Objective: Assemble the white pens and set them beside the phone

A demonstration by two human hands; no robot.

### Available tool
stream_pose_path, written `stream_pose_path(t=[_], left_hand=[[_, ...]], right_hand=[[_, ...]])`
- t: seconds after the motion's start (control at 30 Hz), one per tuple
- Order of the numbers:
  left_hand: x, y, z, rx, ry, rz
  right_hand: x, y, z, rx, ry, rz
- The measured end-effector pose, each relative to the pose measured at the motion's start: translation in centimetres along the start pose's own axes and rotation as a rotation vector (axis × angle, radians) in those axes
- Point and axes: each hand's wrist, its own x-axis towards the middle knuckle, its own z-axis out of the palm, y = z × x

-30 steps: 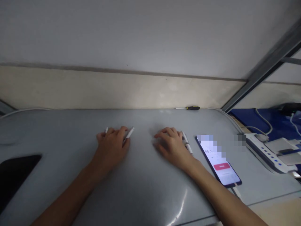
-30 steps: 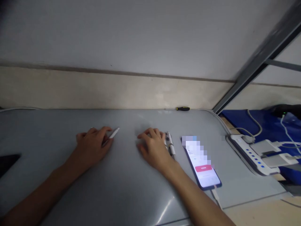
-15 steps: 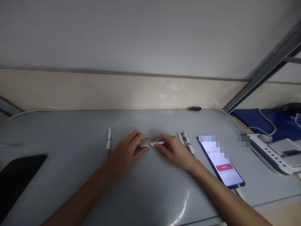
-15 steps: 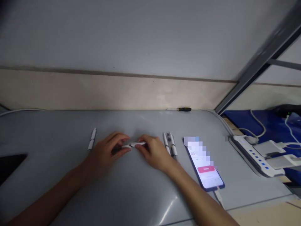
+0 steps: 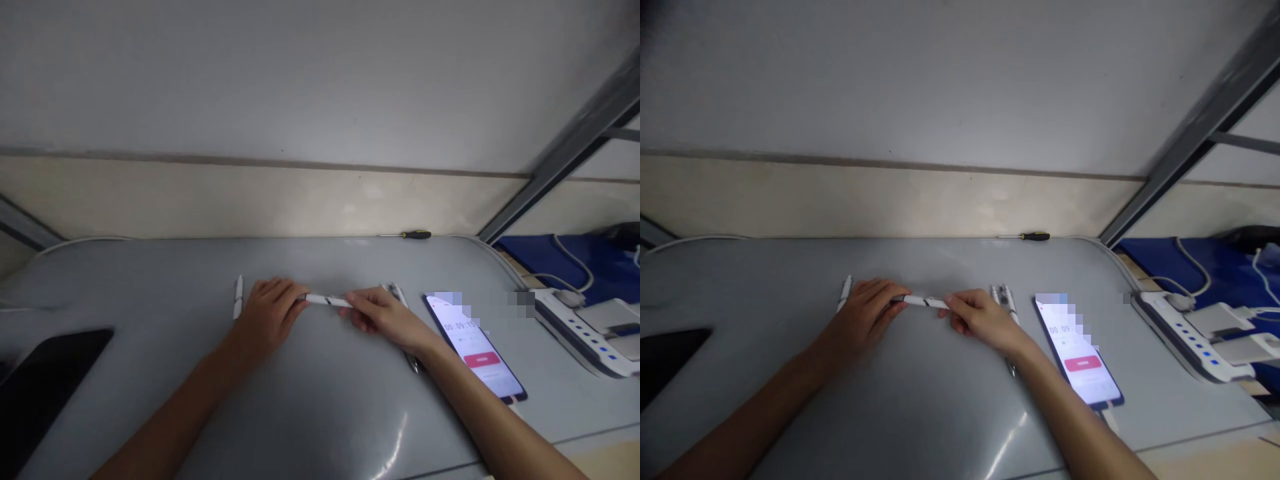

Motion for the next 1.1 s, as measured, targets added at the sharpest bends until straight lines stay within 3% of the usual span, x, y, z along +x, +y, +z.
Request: stream_pose_path(t=[0.2, 0.5, 0.7, 0.8, 0.9, 1.1], left_hand=[[-0.2, 0.2, 0.6, 0.104, 0.036, 0.038], [-0.1, 1.3, 0.4, 0.102, 0.11, 0.047], [-0.2, 1.1, 0.3, -0.028, -0.005, -0.051], [-0.3, 0.9, 0.7, -0.088, -0.037, -0.112], [-0.3, 0.8, 0.9, -0.074, -0.014, -0.1], [-0.2, 0.6, 0.2, -0.052, -0.003, -0.045]], right_hand=[[0.1, 0.3, 0.0, 0.071, 0.012, 0.018], [-0.3, -0.6, -0.3, -0.281, 0.084, -0.24], [-0.3, -0.6, -0.2, -0.542, 0.16, -0.421], [-0.2, -0.3, -0.3, -0.559, 0.205, -0.495], [0.1, 0.1, -0.4, -0.466, 0.249, -0.476], [0.5, 0.7, -0.4, -0.429, 0.241, -0.26]])
